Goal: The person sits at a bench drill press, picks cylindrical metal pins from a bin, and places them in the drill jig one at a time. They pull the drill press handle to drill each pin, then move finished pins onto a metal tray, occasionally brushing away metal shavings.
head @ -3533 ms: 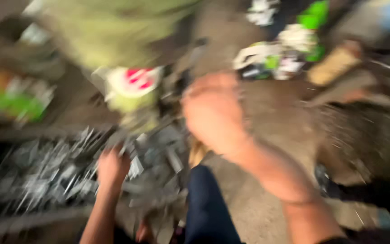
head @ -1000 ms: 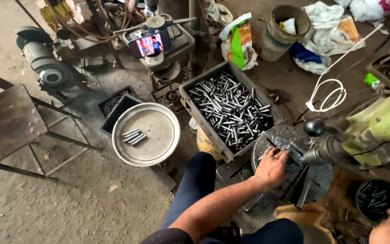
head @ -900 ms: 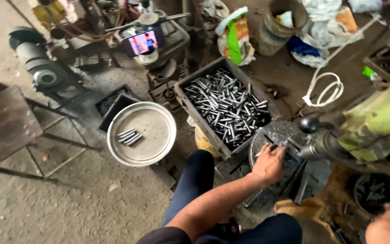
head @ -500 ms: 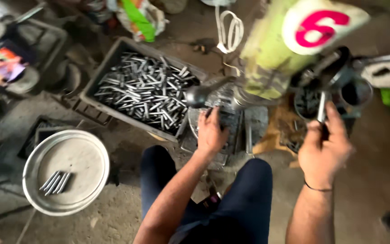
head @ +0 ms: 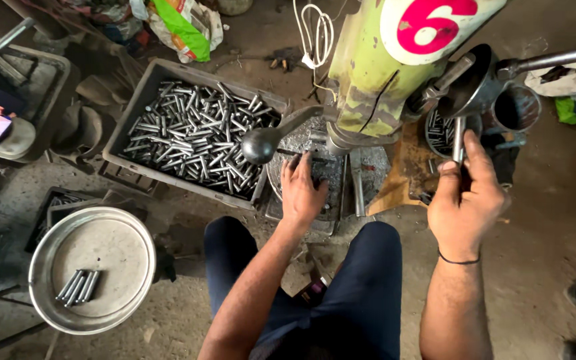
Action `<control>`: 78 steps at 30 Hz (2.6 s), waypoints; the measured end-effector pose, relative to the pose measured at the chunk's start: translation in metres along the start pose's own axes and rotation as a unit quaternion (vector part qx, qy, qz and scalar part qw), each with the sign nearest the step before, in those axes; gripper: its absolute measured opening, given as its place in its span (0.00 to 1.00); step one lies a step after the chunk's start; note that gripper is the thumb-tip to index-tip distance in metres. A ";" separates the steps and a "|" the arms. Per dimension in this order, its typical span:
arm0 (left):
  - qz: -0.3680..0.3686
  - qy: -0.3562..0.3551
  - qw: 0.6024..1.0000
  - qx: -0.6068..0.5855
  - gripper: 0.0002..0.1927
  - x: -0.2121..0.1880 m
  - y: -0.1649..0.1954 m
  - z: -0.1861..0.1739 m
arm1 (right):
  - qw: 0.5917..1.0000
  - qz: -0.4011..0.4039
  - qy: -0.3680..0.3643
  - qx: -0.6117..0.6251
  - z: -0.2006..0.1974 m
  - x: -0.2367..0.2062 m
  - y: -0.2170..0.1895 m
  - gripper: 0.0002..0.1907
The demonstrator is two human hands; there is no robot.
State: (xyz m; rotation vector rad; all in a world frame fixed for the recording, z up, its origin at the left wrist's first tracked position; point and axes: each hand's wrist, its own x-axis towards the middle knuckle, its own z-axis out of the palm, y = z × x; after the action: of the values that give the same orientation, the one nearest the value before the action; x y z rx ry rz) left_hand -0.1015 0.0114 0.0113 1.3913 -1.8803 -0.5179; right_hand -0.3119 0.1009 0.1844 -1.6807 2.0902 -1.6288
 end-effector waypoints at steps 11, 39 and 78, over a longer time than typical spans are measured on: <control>0.011 -0.018 1.000 0.010 0.43 0.001 0.003 -0.012 | 1.000 0.004 0.008 0.014 0.004 -0.002 0.005 0.23; 0.201 0.019 0.978 0.058 0.16 -0.028 -0.031 -0.049 | 0.997 -0.022 0.003 0.080 0.013 -0.009 0.031 0.21; 0.106 0.036 0.994 0.015 0.21 -0.027 -0.053 -0.078 | 0.996 -0.049 0.036 0.067 0.022 -0.007 0.036 0.20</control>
State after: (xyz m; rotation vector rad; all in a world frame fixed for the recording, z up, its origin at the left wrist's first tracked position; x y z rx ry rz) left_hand -0.0047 0.0274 0.0175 1.1953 -1.9557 -0.3308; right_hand -0.3221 0.0873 0.1457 -1.7320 1.9077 -1.8382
